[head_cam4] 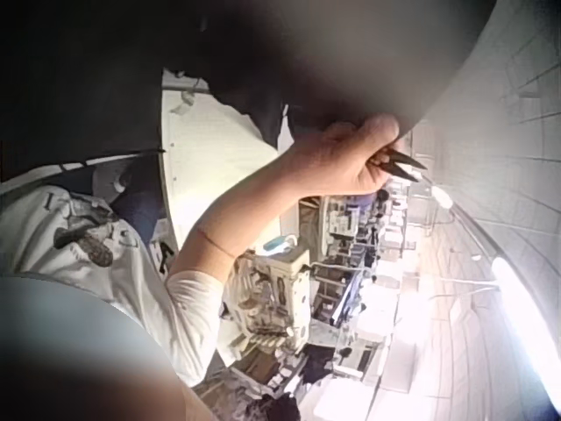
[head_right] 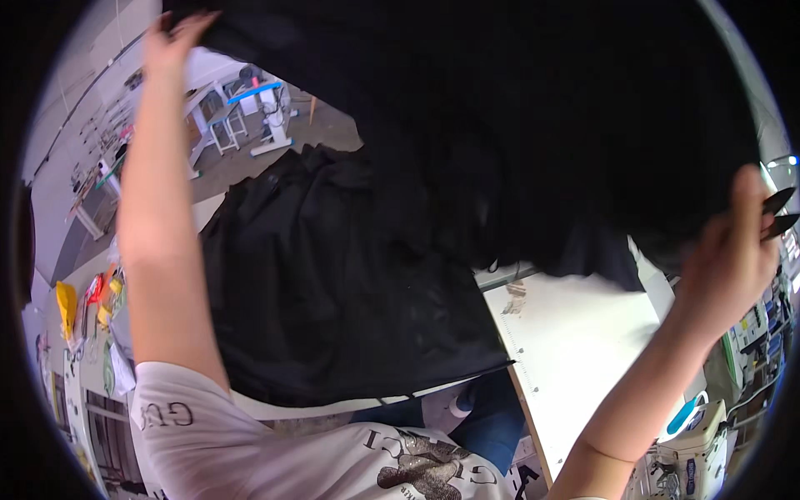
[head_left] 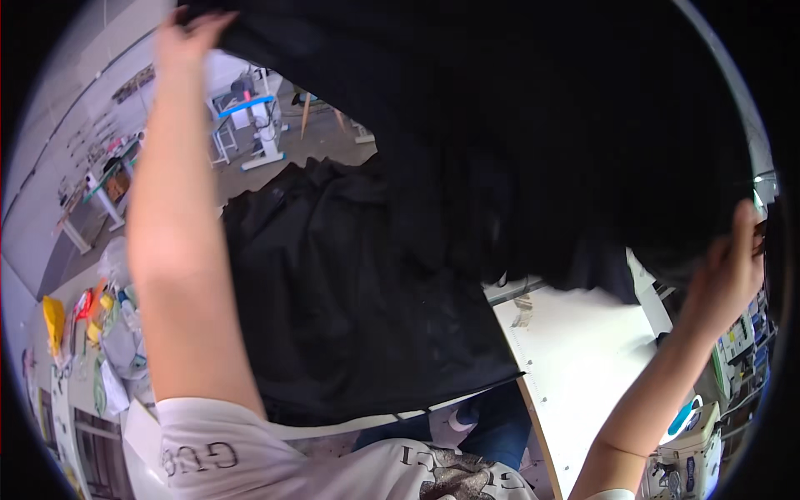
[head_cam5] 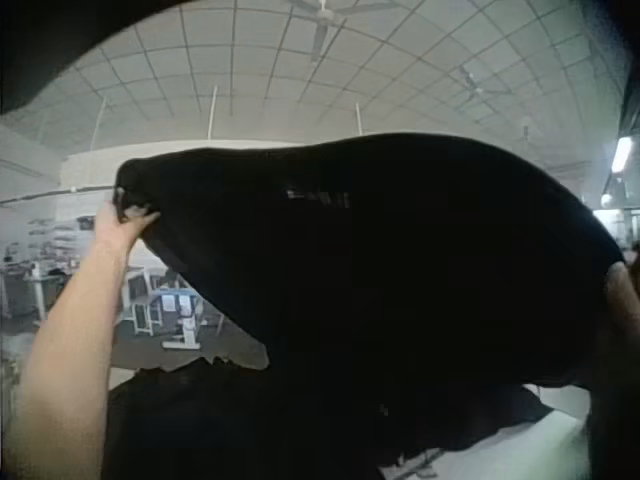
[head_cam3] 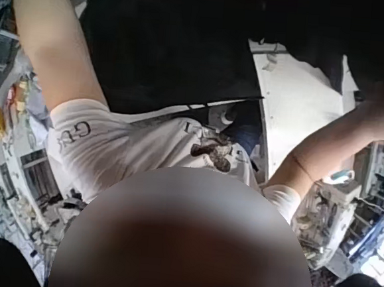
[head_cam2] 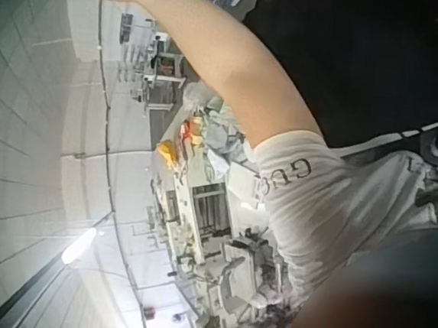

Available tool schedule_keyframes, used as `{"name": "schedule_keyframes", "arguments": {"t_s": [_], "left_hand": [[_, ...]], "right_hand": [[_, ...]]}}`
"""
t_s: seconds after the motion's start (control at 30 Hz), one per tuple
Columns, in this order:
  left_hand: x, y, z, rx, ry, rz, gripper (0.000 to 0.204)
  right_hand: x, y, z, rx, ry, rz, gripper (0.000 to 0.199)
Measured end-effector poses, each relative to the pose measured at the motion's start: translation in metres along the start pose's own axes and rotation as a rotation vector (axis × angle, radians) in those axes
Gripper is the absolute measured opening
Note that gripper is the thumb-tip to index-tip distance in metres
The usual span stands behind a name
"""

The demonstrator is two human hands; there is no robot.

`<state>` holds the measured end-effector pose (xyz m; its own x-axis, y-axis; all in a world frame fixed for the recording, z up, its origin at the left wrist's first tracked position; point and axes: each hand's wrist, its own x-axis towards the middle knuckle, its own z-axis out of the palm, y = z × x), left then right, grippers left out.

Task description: Inspecting and trimming loose threads from black garments at a textile manufacturing workstation.

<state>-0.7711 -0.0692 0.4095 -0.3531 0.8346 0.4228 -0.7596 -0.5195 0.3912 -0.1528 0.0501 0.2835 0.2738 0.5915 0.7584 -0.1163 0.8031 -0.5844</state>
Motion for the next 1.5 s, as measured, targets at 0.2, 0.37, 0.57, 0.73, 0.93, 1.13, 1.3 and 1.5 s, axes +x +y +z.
{"name": "schedule_keyframes", "arguments": {"t_s": [0.2,0.37,0.57,0.73,0.93,1.13,1.3,1.5], "left_hand": [[-0.229,0.2,-0.075,0.549,0.44,1.206,0.023],[-0.36,0.106,-0.125,0.66,0.805,0.907,0.013],[-0.473,0.114,-0.229,0.625,1.276,0.498,0.01],[-0.439,0.1,-0.258,0.622,1.298,0.583,0.02],[-0.406,0.087,-0.287,0.63,1.243,0.457,0.021],[-0.401,0.077,-0.276,0.711,1.134,0.391,0.02],[-0.403,0.076,-0.257,0.748,1.038,0.459,0.025],[-0.413,0.072,-0.222,0.815,0.974,0.536,0.033]], "right_hand": [[-0.152,0.03,0.068,0.011,-0.849,-0.025,0.011],[-0.255,0.063,0.051,0.119,-1.27,0.366,0.014],[-0.293,0.109,0.036,0.13,-1.473,0.927,0.008],[-0.286,0.165,0.036,0.145,-0.97,1.367,0.008],[-0.311,0.191,0.036,-0.013,-1.003,1.314,0.01],[-0.312,0.193,0.04,-0.035,-0.989,1.253,0.006],[-0.313,0.2,0.034,-0.027,-0.992,1.204,0.008],[-0.319,0.203,0.027,0.0,-0.998,1.18,0.007]]}}
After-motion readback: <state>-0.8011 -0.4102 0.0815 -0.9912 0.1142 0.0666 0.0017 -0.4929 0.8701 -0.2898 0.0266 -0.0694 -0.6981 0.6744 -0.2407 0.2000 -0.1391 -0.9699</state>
